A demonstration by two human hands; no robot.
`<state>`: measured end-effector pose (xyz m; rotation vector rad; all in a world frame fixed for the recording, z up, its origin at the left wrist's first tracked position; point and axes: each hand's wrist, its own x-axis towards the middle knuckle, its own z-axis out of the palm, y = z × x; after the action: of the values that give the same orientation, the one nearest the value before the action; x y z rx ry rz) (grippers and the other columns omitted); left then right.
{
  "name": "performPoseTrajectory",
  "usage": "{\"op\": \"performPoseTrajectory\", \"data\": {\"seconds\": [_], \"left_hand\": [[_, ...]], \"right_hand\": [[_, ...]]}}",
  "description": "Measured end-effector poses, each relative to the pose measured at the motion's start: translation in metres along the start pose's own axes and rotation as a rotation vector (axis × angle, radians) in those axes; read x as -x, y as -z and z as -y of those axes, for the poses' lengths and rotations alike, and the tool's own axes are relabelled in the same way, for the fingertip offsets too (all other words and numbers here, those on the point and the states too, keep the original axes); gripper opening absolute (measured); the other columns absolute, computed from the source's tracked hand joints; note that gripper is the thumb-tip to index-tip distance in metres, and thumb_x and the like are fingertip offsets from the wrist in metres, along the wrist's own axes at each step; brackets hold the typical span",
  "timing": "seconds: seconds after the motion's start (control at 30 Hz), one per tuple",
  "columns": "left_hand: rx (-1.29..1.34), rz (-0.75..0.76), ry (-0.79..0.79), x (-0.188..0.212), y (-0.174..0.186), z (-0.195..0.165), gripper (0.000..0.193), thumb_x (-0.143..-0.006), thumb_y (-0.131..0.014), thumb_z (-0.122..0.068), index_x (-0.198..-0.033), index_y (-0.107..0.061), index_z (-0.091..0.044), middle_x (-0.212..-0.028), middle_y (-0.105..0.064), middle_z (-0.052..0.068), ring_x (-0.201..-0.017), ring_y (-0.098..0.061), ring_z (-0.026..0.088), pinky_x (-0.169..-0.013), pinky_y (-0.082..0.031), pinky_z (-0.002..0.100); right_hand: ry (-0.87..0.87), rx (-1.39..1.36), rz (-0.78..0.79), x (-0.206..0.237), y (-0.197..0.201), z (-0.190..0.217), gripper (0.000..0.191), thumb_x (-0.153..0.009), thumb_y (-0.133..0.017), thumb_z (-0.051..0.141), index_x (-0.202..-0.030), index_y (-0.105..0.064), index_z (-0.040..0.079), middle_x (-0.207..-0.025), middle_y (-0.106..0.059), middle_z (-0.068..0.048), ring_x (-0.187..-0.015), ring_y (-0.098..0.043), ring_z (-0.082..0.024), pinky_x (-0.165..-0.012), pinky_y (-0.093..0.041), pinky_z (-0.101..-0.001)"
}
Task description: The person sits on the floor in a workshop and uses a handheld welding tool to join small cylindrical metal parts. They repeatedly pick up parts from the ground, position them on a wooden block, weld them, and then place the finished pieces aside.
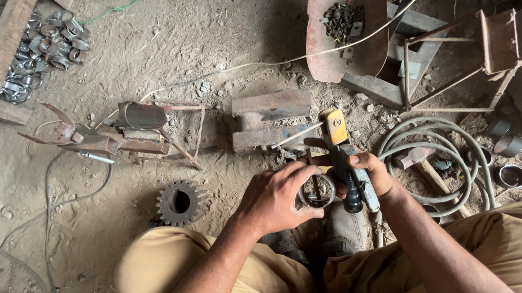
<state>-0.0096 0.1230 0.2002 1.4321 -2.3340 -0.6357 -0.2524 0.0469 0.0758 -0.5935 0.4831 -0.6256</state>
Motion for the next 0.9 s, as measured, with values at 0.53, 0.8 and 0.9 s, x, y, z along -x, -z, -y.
{"op": "performPoseTrajectory", "data": {"seconds": [0.53,0.8,0.9], "left_hand": [[0.164,-0.042,-0.014,0.003,-0.017,0.005,0.084,-0.068,-0.092,-0.052,-0.133,-0.064,-0.008,-0.115,-0.071,0.01,-0.099,-0.074,0.023,-0.089,-0.062,0.035],[0.138,-0.254,-0.016,0.001,-0.046,0.036,0.088,-0.064,-0.096,-0.045,-0.132,-0.061,-0.001,-0.128,-0.065,0.021,-0.116,-0.065,0.036,-0.1,-0.052,0.049],[0.19,-0.196,0.183,-0.002,-0.053,0.052,0.082,-0.069,-0.093,-0.043,-0.134,-0.061,-0.003,-0.118,-0.07,0.015,-0.108,-0.069,0.029,-0.099,-0.053,0.046]], "right_hand": [[-0.075,0.033,-0.004,0.003,-0.025,0.01,0.079,-0.072,-0.062,0.04,-0.136,-0.055,-0.006,-0.088,-0.075,-0.017,-0.057,-0.067,-0.017,-0.048,-0.056,-0.0252],[0.163,0.13,-0.156,-0.008,-0.023,0.013,0.062,-0.087,-0.062,0.045,-0.13,-0.058,-0.001,-0.066,-0.061,-0.012,-0.05,-0.06,-0.019,-0.049,-0.052,-0.0313],[0.212,0.096,-0.525,-0.015,-0.025,0.019,0.049,-0.089,-0.061,0.041,-0.123,-0.058,0.007,-0.076,-0.061,-0.007,-0.057,-0.057,-0.016,-0.051,-0.05,-0.0316]]}}
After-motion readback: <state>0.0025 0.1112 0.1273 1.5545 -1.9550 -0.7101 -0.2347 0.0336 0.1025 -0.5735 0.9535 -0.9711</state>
